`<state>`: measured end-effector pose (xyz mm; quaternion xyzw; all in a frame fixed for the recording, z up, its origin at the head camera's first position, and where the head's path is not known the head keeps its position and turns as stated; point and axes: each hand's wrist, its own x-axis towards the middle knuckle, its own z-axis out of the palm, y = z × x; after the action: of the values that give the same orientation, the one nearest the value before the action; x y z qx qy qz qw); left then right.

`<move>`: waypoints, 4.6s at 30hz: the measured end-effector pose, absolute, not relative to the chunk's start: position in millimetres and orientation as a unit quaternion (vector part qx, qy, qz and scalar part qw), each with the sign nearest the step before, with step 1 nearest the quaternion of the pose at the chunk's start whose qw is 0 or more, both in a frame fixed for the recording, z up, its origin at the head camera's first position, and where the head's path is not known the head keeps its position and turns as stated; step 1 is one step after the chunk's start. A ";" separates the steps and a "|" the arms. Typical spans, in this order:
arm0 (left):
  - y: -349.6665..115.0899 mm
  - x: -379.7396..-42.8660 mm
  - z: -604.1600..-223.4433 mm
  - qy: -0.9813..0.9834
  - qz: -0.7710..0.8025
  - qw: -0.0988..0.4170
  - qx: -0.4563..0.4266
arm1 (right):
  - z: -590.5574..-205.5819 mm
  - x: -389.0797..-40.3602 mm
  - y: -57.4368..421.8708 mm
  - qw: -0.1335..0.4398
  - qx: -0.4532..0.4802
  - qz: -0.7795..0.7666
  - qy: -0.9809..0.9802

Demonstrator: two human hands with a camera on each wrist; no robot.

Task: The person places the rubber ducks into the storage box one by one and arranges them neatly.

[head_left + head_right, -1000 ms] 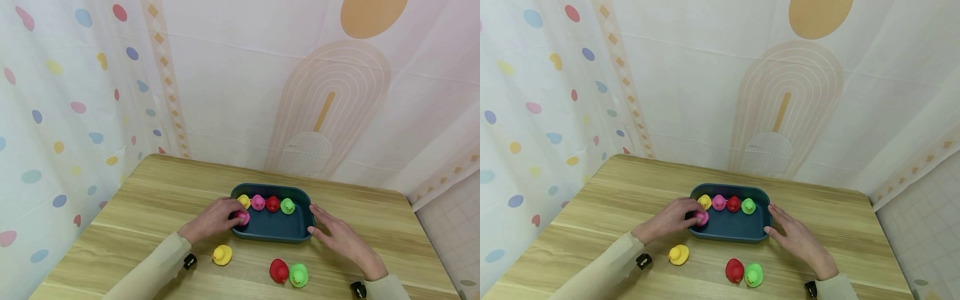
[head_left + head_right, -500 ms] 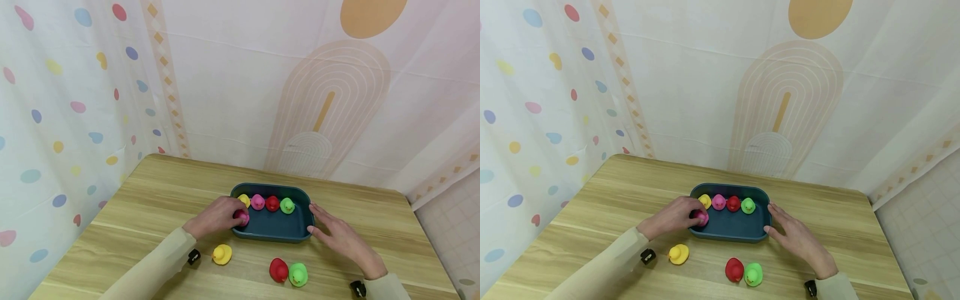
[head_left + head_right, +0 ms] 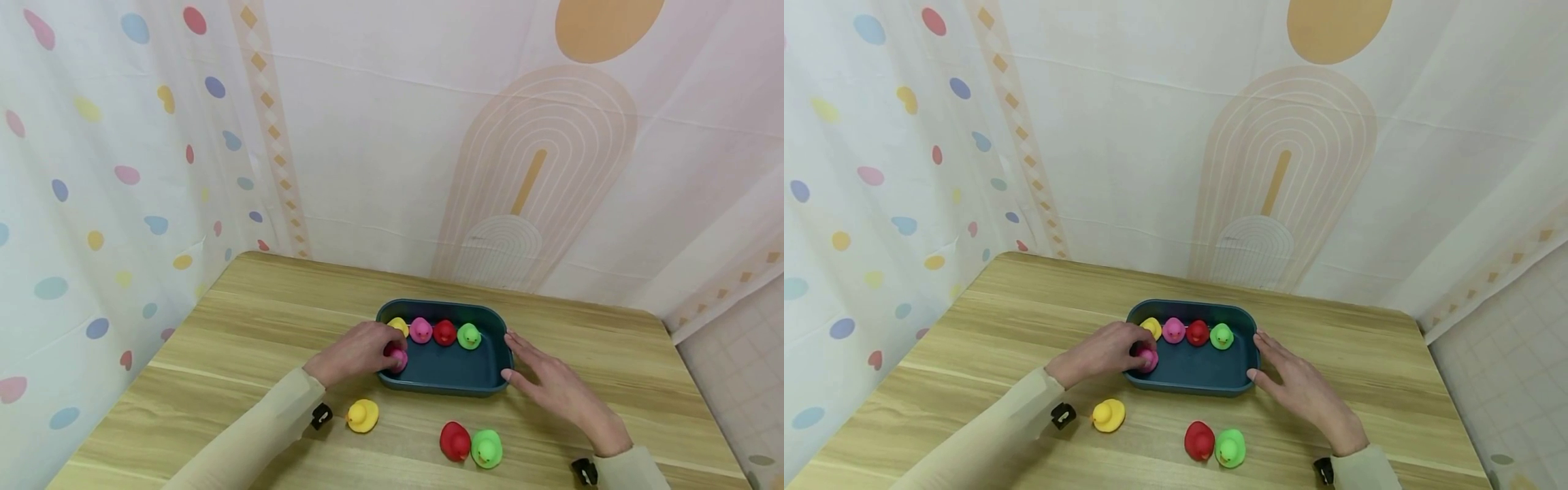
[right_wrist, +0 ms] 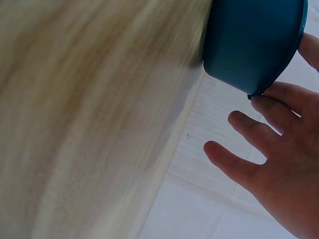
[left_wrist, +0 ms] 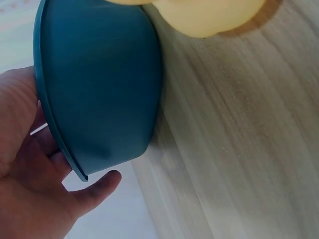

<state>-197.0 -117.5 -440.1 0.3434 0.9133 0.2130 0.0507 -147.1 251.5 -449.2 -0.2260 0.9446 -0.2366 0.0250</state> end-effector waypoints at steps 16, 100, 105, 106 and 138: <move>-116.5 -193.9 -438.3 0.910 0.206 0.055 0.354 | -450.9 -146.1 252.2 0.022 -0.225 -0.237 0.945; -196.3 -89.4 -468.4 0.884 0.258 0.042 0.387 | -446.8 -144.1 252.6 0.015 -0.235 -0.238 0.942; -195.0 -88.9 -470.3 0.877 0.261 0.046 0.400 | -447.3 -144.1 252.6 0.015 -0.234 -0.238 0.943; -194.9 -89.0 -470.6 0.877 0.261 0.048 0.401 | -447.3 -144.0 252.6 0.016 -0.233 -0.238 0.943; -200.3 -93.7 -478.5 0.842 0.234 -0.037 0.485 | -449.6 -144.9 252.8 0.017 -0.233 -0.236 0.943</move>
<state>-93.7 -200.3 -478.5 0.4849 0.8418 0.2344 -0.0373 -144.9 252.8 -449.6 -0.2325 0.9434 -0.2359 0.0166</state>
